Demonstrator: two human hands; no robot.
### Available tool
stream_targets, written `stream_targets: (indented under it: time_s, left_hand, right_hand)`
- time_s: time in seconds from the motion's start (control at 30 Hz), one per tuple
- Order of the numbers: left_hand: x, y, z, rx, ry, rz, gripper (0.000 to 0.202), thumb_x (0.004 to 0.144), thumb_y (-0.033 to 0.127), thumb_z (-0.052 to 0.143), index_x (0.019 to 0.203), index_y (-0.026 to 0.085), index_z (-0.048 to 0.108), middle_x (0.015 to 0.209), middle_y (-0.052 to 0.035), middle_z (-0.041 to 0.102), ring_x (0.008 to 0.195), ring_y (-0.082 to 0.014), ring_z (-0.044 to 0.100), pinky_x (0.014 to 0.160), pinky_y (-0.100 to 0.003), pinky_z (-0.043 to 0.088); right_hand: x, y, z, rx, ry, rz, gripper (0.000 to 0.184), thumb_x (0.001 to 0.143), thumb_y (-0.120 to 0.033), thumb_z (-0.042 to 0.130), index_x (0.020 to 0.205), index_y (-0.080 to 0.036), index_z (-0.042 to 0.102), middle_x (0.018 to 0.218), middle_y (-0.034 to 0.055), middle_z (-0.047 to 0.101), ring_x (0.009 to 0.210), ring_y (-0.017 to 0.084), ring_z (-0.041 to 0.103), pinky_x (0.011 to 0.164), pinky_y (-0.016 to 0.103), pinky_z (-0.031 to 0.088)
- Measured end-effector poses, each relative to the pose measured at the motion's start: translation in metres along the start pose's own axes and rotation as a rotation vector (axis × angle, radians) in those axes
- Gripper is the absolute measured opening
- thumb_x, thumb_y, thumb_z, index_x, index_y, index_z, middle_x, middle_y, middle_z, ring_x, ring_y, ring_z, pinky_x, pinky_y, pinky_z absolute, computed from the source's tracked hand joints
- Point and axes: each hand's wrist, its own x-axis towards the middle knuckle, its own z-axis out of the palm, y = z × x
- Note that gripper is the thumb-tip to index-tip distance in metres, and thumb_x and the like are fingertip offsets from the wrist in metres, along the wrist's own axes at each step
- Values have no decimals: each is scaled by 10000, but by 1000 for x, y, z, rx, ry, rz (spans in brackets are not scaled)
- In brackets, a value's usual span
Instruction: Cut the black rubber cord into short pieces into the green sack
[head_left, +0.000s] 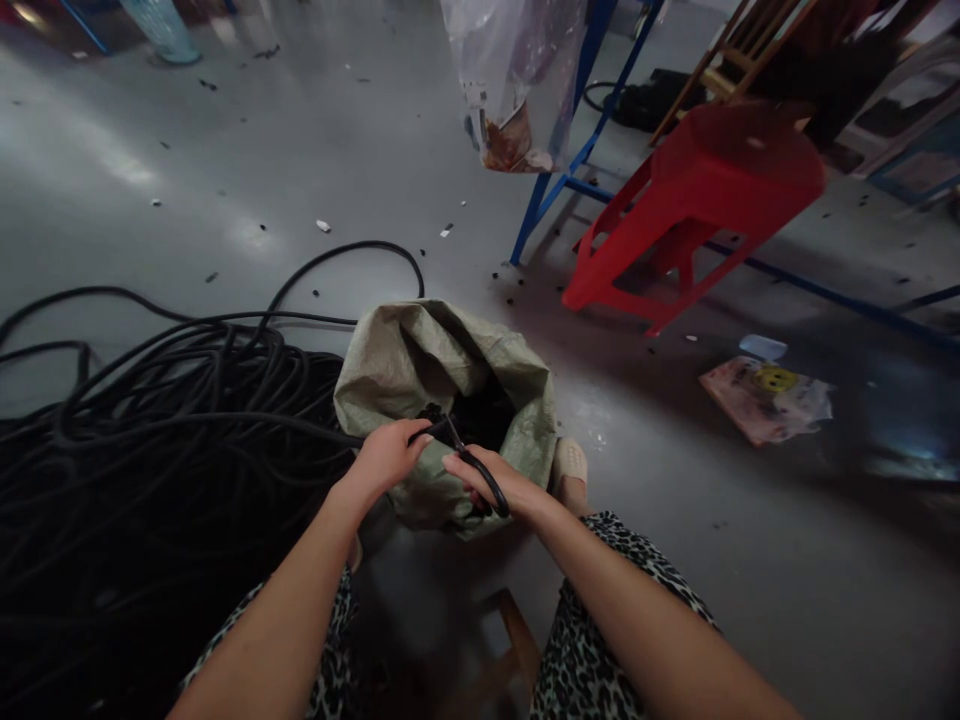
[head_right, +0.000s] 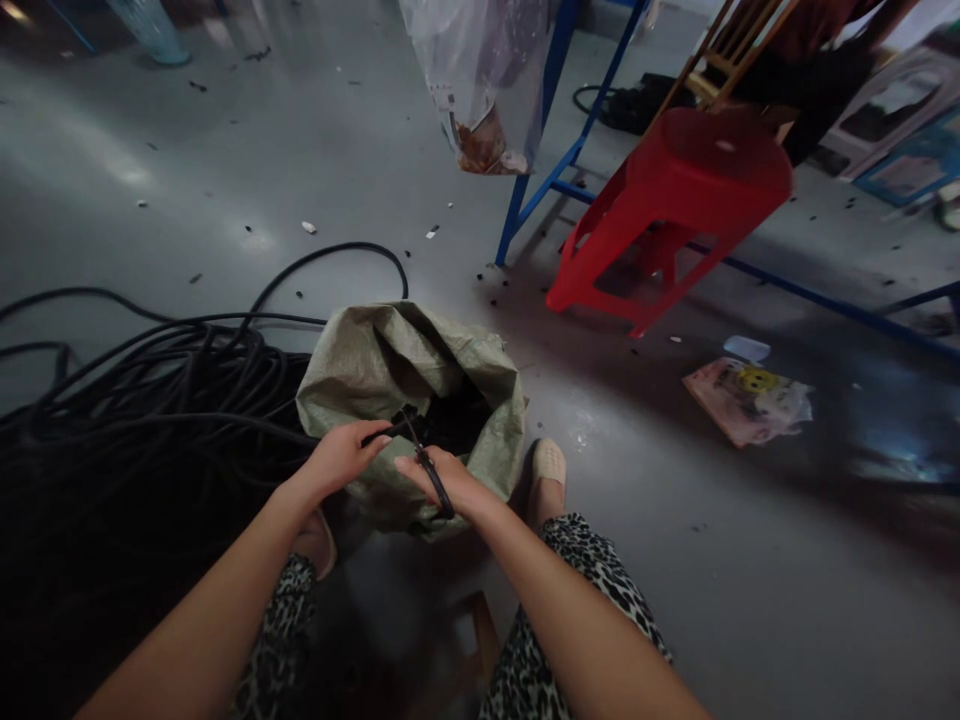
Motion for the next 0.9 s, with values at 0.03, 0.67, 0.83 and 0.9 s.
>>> stream_targets:
  time_s: [0.03,0.67,0.83,0.9]
  left_hand:
    - [0,1,0,2,-12,3,397,886,363,456,1183,173,638,1193,-72,664,1104,-217,606,962,-309,448]
    - [-3,0,0,5,-74,44,390,888,365,451,1190,204,637,1176,-60,674,1085,-203,611,948,-286,444]
    - [-3,2,0,6,-61,26,391,886,364,453,1193,204,634,1192,-62,666,1103,-208,603,959,-292,438]
    - [-2,1,1,13,-68,26,395,887,371,448,1191,202,634,1190,-62,667,1104,-207,603,957,-289,438]
  right_hand:
    - [0,0,0,1,1,4,562,777,-671,555,975,-145,562,663,-11,537,490,99,518,422,201,423]
    - [-3,-7,-1,-28,30,25,444,814,-569,587,910,-136,568,579,-27,507,446,89,479,413,189,401]
    - [-6,-13,2,2,73,74,420,837,-575,555,815,-157,525,476,-67,418,334,78,418,332,186,364]
    - [-6,-13,2,16,71,89,430,830,-588,555,797,-162,513,469,-69,417,326,81,424,315,185,361]
